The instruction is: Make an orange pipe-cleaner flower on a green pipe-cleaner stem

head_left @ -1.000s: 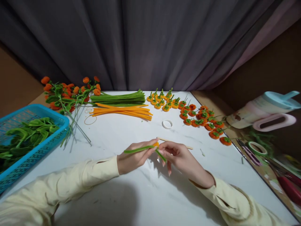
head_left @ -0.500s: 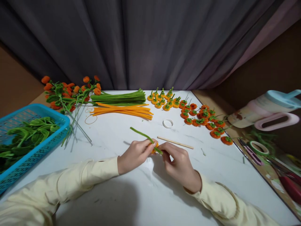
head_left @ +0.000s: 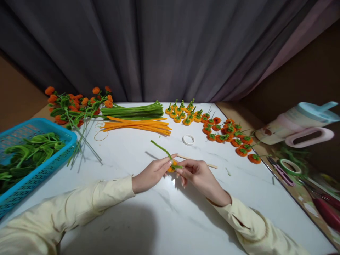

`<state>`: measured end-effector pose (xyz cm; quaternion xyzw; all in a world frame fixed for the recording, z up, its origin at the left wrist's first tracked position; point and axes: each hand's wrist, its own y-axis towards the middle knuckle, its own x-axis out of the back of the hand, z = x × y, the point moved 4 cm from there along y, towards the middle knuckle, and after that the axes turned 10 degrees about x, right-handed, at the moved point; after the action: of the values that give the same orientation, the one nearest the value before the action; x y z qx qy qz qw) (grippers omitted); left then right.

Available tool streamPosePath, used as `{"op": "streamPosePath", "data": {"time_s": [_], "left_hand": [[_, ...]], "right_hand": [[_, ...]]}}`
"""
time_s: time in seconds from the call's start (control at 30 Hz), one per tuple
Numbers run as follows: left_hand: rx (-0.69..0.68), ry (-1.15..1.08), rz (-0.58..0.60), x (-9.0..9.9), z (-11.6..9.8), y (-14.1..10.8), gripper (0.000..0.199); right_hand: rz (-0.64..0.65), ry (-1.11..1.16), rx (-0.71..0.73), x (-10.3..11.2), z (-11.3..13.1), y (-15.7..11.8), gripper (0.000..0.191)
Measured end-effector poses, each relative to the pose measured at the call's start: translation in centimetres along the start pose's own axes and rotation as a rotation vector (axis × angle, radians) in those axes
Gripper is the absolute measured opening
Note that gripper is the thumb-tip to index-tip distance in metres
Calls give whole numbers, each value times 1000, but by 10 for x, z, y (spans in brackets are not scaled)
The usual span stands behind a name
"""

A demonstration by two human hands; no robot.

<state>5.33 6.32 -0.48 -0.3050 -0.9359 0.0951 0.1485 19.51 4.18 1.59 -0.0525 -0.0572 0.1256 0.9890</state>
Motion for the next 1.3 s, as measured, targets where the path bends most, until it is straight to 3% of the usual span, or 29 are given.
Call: {"op": "streamPosePath", "data": {"time_s": [0.17, 0.4, 0.57, 0.73, 0.97, 1.1, 1.3], "left_hand": [[-157, 205, -115, 1, -4, -3, 44], [-147, 195, -37, -2, -5, -6, 41], [-228, 235, -91, -4, -6, -7, 41], [-298, 237, -85, -6, -5, -8, 44], [-203, 138, -51, -6, 0, -4, 47], [-61, -90, 61, -5, 4, 1, 51], [21, -407, 176, -3, 3, 4, 43]], "right_hand": [[43, 15, -29, -2, -4, 0, 20], [14, 52, -43, -1, -2, 1, 23], [-5, 101, -67, -5, -1, 0, 31], [-15, 11, 30, -9, -4, -2, 30], [-18, -86, 125, -8, 0, -3, 21], [71, -153, 111, 0, 8, -2, 21], [-2, -311, 283, 20, 15, -8, 21]]}}
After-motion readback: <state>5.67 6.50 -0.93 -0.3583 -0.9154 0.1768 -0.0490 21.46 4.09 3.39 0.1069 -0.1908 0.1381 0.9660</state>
